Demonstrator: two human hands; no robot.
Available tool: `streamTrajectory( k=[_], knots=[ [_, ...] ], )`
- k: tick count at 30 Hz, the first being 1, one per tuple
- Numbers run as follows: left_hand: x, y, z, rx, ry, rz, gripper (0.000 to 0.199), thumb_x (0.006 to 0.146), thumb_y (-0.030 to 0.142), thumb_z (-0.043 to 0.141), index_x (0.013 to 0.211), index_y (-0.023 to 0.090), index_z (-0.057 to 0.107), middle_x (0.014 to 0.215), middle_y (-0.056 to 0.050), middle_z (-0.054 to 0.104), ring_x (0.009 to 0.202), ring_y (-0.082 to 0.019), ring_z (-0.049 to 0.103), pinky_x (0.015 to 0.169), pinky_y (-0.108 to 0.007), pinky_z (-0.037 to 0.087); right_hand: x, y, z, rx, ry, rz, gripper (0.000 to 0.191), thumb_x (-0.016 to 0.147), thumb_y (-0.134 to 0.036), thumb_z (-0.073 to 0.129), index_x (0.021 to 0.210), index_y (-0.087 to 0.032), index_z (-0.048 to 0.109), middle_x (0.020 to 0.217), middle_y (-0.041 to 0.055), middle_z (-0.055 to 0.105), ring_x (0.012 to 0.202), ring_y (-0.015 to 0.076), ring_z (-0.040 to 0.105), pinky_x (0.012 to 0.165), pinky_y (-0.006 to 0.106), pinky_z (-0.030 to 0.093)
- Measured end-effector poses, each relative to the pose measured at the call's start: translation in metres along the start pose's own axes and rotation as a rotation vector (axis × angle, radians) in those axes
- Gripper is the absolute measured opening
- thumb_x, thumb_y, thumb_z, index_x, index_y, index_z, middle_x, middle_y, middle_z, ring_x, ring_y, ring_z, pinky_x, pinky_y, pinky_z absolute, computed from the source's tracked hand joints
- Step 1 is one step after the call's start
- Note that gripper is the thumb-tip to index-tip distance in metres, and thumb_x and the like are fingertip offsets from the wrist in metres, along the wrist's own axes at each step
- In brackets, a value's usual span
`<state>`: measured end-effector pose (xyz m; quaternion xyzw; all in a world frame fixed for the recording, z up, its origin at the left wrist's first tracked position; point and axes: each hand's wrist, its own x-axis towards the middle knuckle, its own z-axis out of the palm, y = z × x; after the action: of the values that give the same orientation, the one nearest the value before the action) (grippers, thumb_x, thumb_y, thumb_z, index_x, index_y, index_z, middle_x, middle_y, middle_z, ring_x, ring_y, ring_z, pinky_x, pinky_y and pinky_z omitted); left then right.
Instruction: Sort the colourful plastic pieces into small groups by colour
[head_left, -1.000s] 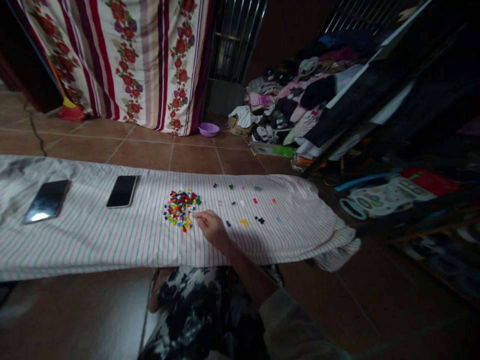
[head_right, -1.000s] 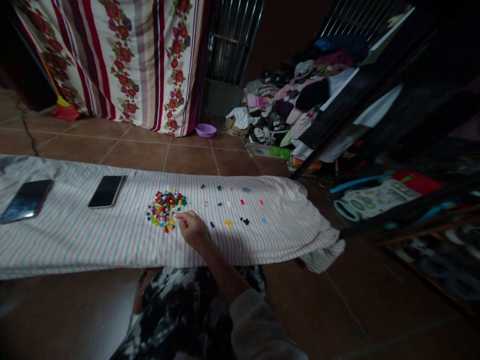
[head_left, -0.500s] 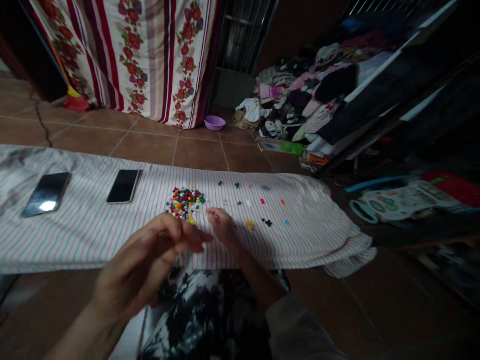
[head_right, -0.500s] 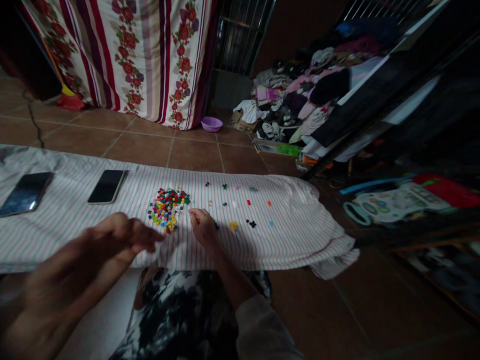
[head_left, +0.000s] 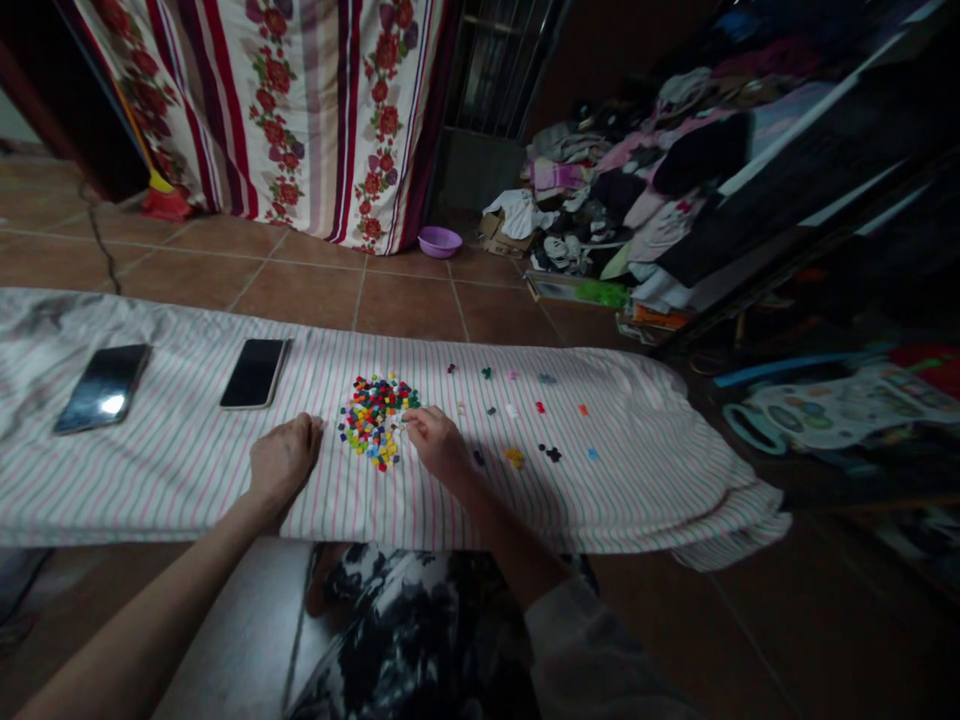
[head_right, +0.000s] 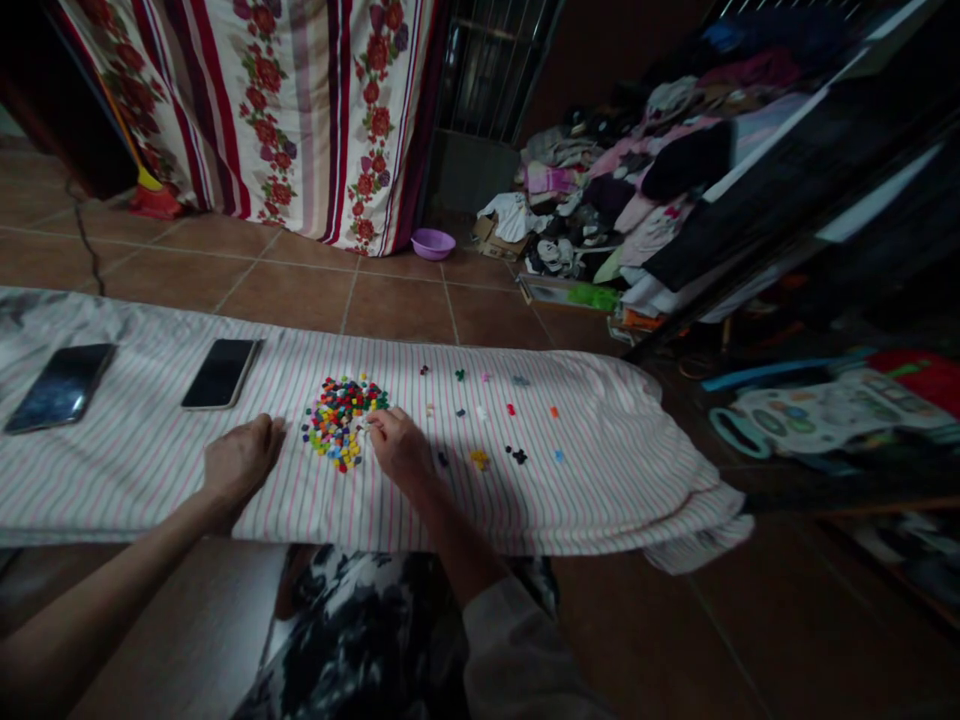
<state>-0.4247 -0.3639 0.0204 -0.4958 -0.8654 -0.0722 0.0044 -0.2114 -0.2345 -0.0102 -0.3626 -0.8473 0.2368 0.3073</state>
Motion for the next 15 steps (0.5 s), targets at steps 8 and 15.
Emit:
streamTrajectory(
  k=[8, 15],
  knots=[
    [0.001, -0.001, 0.011, 0.014, 0.067, 0.102, 0.045, 0.097, 0.041, 0.026, 0.085, 0.018, 0.062, 0.086, -0.013, 0.072, 0.082, -0.023, 0.067, 0.068, -0.031, 0.039, 0.005, -0.006, 0.008, 0.024, -0.048, -0.069, 0.024, 0.087, -0.013, 0.055, 0.096, -0.023, 0.074, 0.094, 0.0044, 0.064, 0.085, 0.016, 0.062, 0.081, 0.027, 0.051],
    [0.001, 0.0, 0.01, 0.007, 0.047, 0.101, 0.042, 0.097, 0.039, 0.027, 0.088, 0.019, 0.062, 0.089, -0.011, 0.072, 0.085, -0.022, 0.067, 0.071, -0.031, 0.04, 0.023, -0.014, 0.021, 0.009, -0.094, -0.082, 0.023, 0.09, -0.015, 0.056, 0.098, -0.025, 0.075, 0.095, 0.0035, 0.062, 0.084, 0.0154, 0.061, 0.08, 0.026, 0.05]
  ],
)
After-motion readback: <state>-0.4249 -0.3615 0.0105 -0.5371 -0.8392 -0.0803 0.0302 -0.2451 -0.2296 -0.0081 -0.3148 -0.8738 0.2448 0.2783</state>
